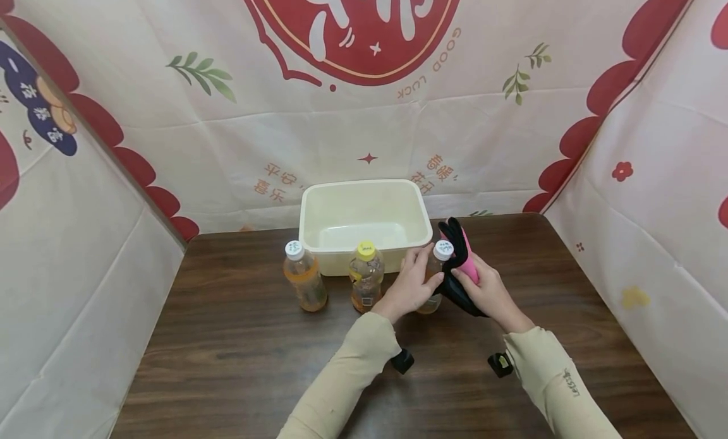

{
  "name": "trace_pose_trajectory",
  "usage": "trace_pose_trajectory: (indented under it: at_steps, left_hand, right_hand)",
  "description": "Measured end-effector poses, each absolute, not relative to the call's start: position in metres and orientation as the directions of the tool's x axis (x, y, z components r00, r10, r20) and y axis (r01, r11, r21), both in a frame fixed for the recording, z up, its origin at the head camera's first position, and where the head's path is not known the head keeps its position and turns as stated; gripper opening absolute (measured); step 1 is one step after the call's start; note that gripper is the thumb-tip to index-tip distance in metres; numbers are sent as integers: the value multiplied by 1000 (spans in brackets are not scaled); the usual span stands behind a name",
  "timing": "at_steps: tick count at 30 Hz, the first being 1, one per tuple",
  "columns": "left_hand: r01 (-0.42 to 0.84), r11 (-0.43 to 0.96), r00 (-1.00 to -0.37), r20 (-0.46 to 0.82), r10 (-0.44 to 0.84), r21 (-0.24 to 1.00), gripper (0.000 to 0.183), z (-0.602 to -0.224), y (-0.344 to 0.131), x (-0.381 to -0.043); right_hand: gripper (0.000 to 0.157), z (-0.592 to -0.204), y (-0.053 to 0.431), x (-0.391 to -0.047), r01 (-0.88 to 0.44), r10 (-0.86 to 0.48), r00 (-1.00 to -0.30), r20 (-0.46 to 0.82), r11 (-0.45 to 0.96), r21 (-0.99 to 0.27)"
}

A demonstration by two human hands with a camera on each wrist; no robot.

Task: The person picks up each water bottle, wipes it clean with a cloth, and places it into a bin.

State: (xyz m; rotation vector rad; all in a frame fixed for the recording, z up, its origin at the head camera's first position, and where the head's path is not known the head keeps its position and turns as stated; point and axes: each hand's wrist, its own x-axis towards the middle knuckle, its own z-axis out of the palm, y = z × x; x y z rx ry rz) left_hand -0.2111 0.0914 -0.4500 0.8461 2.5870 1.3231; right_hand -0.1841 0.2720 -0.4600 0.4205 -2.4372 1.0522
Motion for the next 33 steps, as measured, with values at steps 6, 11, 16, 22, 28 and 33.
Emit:
trace_pose_trajectory:
  at_steps: [6, 11, 16, 22, 28, 33]
  left_hand:
    - [404, 446, -839, 129, 529, 799, 55, -451, 89, -213]
    - [437, 436, -829, 165, 534, 786, 53, -452, 90, -213]
    - [449, 449, -832, 177, 526, 773, 52, -454, 93, -213]
    - [458, 468, -836, 187, 517, 756, 52, -455, 95, -213]
    - [459, 474, -835, 183, 518, 752, 52, -455, 95, -213]
    - [453, 472, -836, 177, 519, 756, 52, -455, 96, -213]
  right_hand:
    - [36, -473, 271, -183, -414, -45, -862, 505, 638, -649]
    - [38, -490, 271, -178, -413, -10, -850, 526, 634, -654]
    - [40, -505, 274, -175, -442, -27, -834, 551, 629, -639]
    - [30, -530, 281, -175, -417, -92, -864, 494, 679, -603]
    - [29, -552, 284, -176, -357, -145, -920, 365, 698, -621]
    - [32, -565, 286, -175, -348, -156, -927, 342, 703, -620]
